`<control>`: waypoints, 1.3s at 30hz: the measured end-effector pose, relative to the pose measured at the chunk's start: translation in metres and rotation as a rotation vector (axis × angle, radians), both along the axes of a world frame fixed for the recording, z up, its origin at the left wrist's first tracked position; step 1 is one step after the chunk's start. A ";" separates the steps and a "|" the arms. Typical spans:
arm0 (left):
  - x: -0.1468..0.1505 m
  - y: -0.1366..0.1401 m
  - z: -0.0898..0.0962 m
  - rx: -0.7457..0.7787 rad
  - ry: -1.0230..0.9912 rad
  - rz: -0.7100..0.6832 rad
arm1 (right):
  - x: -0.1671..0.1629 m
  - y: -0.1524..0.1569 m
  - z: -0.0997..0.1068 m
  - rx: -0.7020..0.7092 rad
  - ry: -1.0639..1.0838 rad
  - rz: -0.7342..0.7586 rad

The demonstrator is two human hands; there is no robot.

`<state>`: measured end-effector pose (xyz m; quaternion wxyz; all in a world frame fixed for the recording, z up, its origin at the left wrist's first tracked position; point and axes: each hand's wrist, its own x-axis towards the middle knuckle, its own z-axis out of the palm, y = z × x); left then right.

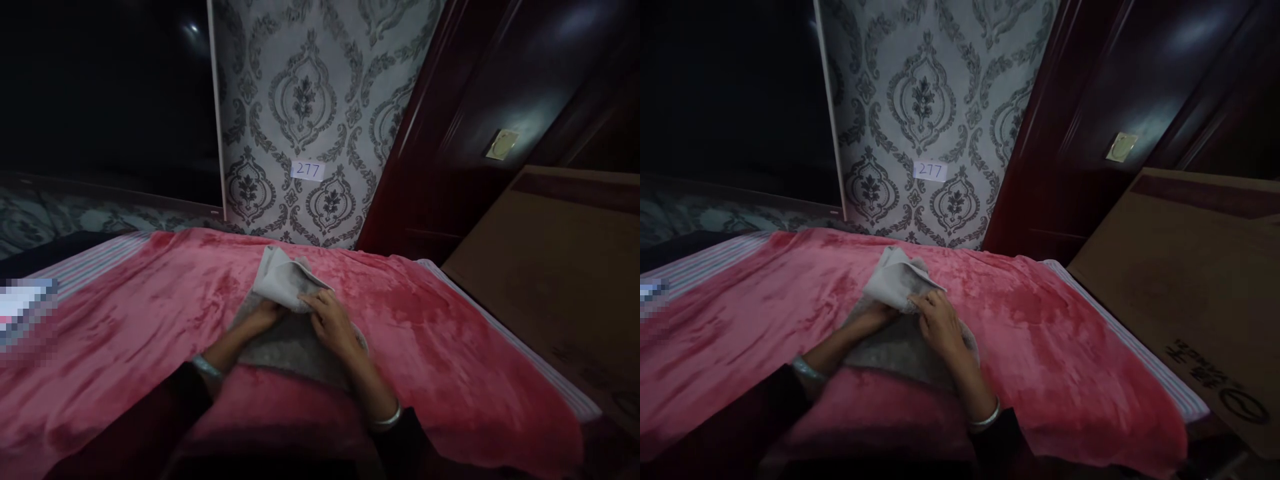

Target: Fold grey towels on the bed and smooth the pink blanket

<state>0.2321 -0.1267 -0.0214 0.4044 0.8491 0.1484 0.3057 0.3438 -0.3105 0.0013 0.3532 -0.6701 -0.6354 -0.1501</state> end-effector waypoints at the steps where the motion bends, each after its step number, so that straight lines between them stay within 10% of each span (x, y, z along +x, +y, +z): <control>1: -0.010 0.010 0.007 -0.099 0.014 0.019 | 0.000 -0.001 -0.003 0.003 0.001 -0.004; 4: -0.036 0.036 0.039 -0.267 -0.047 0.209 | -0.004 -0.001 -0.009 -0.002 -0.023 -0.010; 6: -0.043 0.041 0.066 -0.036 -0.127 0.293 | -0.008 0.000 -0.013 -0.013 -0.060 -0.020; 10: -0.022 0.016 0.102 0.652 0.183 -0.090 | -0.018 0.001 -0.017 -0.034 -0.146 -0.046; 13: 0.006 -0.007 0.107 0.839 0.381 -0.171 | -0.025 0.000 -0.021 -0.037 -0.187 -0.063; 24: 0.034 0.037 0.107 0.048 0.325 0.158 | -0.033 -0.013 -0.024 0.057 -0.219 -0.030; 29: 0.014 0.045 0.088 -0.492 0.049 -0.085 | -0.028 -0.021 -0.024 0.133 -0.087 -0.026; 39: 0.016 0.075 0.069 0.335 0.072 -0.194 | -0.027 -0.024 -0.027 0.183 -0.002 -0.027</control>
